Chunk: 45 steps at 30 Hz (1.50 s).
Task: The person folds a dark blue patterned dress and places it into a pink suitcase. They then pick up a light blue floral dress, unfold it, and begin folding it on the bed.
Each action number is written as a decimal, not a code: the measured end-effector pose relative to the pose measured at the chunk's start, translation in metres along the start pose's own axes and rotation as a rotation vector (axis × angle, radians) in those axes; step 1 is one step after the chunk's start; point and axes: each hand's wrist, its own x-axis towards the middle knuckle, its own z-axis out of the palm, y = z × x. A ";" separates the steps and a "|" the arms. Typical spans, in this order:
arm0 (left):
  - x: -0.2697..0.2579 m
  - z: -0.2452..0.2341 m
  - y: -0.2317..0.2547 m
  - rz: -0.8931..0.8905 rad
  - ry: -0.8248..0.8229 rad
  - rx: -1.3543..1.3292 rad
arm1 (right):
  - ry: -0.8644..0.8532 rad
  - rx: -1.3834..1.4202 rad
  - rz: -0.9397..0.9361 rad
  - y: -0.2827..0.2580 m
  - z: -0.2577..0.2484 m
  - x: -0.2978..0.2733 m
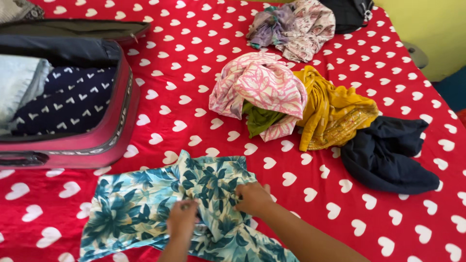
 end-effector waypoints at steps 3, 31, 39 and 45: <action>0.010 -0.007 0.027 0.041 0.109 0.023 | -0.001 -0.021 -0.149 0.005 0.012 0.017; 0.024 -0.089 0.033 0.172 -0.131 -1.297 | -0.224 0.366 -0.213 0.026 0.010 0.077; 0.066 -0.093 -0.036 0.010 0.182 -1.093 | -0.128 0.406 -0.152 0.036 0.021 0.080; 0.057 -0.086 0.003 -0.164 0.293 -0.403 | -0.185 0.385 -0.083 0.025 0.009 0.072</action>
